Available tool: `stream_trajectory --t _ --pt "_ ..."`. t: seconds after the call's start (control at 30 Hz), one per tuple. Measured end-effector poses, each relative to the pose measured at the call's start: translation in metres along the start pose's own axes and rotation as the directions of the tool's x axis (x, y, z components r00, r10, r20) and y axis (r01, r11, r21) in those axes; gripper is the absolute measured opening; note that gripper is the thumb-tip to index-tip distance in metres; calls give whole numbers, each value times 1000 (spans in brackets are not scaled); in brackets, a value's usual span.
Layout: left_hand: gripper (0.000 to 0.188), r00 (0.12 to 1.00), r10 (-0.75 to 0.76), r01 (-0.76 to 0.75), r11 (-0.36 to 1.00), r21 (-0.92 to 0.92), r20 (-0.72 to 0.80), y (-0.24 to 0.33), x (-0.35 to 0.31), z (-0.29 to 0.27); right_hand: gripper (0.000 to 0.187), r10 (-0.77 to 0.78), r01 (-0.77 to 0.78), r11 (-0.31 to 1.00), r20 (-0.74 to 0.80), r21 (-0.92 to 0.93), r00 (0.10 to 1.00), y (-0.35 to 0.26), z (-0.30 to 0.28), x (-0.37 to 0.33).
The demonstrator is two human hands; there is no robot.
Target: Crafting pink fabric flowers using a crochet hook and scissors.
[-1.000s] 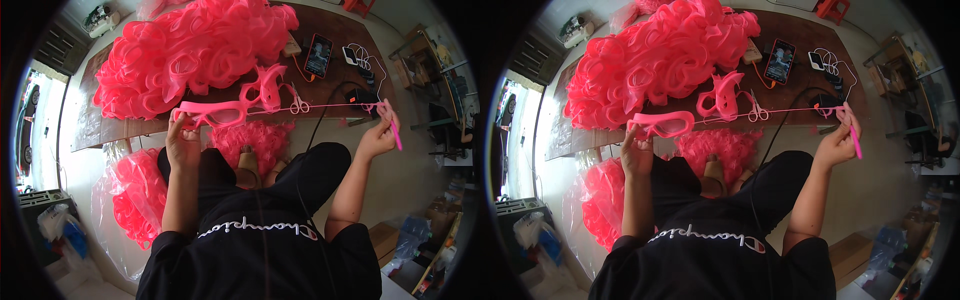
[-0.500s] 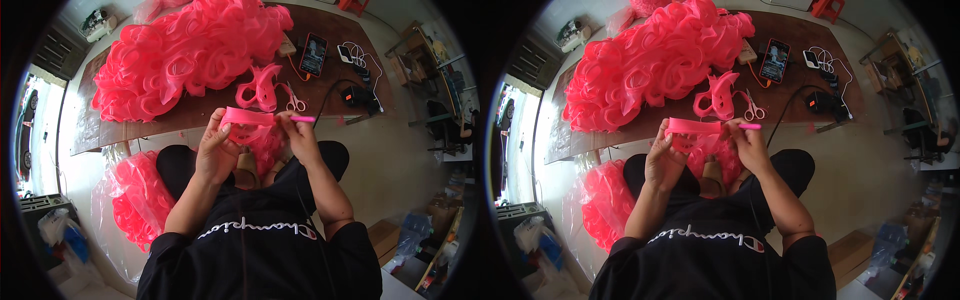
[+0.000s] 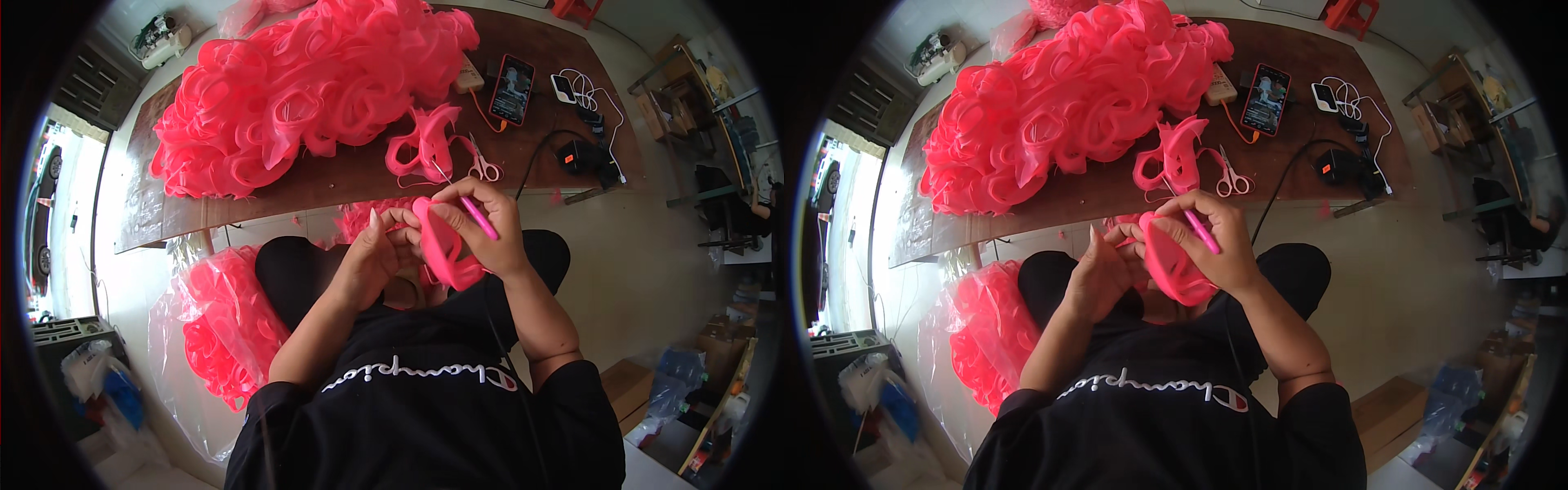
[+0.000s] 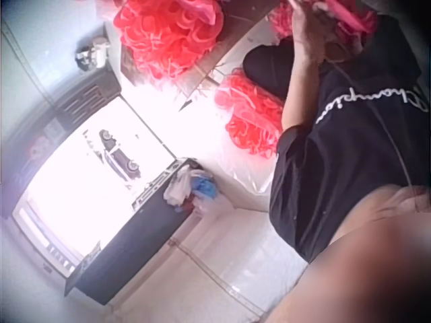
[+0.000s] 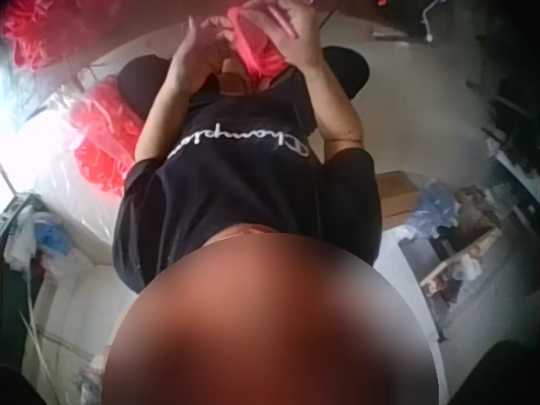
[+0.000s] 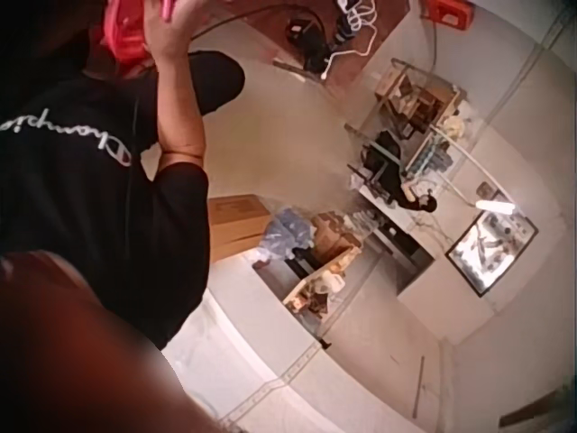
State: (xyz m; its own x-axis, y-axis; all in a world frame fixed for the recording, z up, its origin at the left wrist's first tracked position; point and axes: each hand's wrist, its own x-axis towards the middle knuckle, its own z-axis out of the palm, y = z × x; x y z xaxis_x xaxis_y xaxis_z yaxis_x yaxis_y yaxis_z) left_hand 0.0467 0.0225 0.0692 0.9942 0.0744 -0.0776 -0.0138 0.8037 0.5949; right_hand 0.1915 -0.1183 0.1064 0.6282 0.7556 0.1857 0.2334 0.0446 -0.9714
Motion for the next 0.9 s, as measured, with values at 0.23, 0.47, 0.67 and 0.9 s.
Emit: stream_trajectory --t 0.23,0.47,0.67,0.9 --pt "30 964 25 43 968 247 -266 -5 9 4 14 -255 271 926 95 -262 962 -9 8 -2" --pt "26 929 171 -158 985 66 -328 8 10 6 7 -302 314 884 90 -346 949 -9 -26 -1" --pt "30 896 209 -232 973 -12 -391 5 13 4 7 -177 193 913 76 -361 981 -4 -35 -9" --pt "34 934 206 -143 964 225 -292 0 11 8 11 -344 324 872 12 -368 939 -15 -9 2"
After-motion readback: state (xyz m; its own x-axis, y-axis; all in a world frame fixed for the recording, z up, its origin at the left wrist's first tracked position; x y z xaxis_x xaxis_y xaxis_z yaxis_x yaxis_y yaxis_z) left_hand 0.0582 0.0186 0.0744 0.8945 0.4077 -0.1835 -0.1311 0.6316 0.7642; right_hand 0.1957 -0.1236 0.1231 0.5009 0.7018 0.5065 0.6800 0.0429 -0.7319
